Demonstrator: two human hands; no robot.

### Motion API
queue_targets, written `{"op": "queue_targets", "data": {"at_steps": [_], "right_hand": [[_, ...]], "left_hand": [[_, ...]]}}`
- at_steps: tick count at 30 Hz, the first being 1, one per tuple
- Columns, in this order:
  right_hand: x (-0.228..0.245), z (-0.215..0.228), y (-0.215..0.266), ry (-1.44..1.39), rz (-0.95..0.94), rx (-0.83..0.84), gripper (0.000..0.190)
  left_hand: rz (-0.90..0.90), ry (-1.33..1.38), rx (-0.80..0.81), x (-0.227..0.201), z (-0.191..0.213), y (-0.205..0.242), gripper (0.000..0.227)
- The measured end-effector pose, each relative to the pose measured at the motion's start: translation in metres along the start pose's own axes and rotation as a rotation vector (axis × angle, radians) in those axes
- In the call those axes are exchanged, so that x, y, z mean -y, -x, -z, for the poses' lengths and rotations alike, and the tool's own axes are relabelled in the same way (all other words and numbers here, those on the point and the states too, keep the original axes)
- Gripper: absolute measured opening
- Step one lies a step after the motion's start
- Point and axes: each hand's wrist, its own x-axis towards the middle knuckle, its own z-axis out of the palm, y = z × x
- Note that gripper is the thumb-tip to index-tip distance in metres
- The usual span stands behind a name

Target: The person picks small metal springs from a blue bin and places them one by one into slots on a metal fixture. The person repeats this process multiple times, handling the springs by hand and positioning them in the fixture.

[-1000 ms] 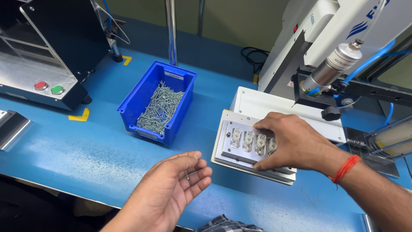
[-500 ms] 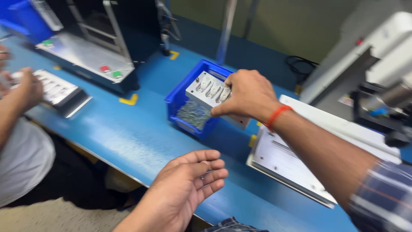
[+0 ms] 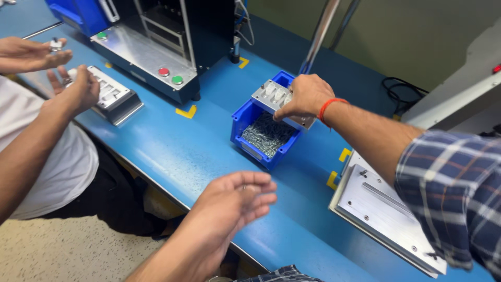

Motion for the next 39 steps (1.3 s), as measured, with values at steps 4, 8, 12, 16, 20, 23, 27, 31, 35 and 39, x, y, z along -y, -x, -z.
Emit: {"op": "queue_targets", "data": {"at_steps": [4, 8, 12, 16, 20, 23, 27, 31, 35, 39], "right_hand": [[-0.009, 0.014, 0.005, 0.031, 0.096, -0.064, 0.088], [-0.011, 0.023, 0.084, -0.301, 0.415, -0.667, 0.056], [-0.017, 0.007, 0.225, -0.540, 0.283, -0.613, 0.026], [-0.030, -0.028, 0.349, -0.609, -0.044, -0.395, 0.020], [-0.067, -0.088, 0.434, -0.625, -0.697, -0.201, 0.022], [-0.083, -0.134, 0.473, -0.692, -1.152, -0.290, 0.023], [-0.091, -0.158, 0.492, -0.815, -1.374, -0.369, 0.025], [-0.090, -0.154, 0.480, -0.748, -1.401, -0.211, 0.021], [-0.090, -0.150, 0.466, -0.770, -1.322, -0.135, 0.022], [-0.095, -0.147, 0.458, -0.719, -1.248, -0.021, 0.023]], "left_hand": [[-0.300, -0.410, -0.018, -0.007, -0.005, -0.063, 0.031], [-0.764, -0.995, -0.149, -0.014, 0.000, -0.157, 0.032], [-0.516, -1.212, -0.107, -0.008, -0.004, -0.256, 0.042], [-0.510, -1.718, -0.055, 0.013, 0.001, -0.323, 0.049], [-0.475, -1.747, 0.090, 0.016, 0.006, -0.358, 0.045], [-0.318, -1.673, 0.118, 0.013, 0.008, -0.365, 0.036], [-0.158, -0.896, 0.014, 0.005, 0.012, -0.356, 0.028], [0.092, -0.081, 0.008, -0.013, 0.011, -0.324, 0.015], [0.113, 0.401, 0.057, -0.023, 0.008, -0.273, 0.009], [0.141, 0.754, 0.033, -0.025, 0.002, -0.246, 0.004]]}}
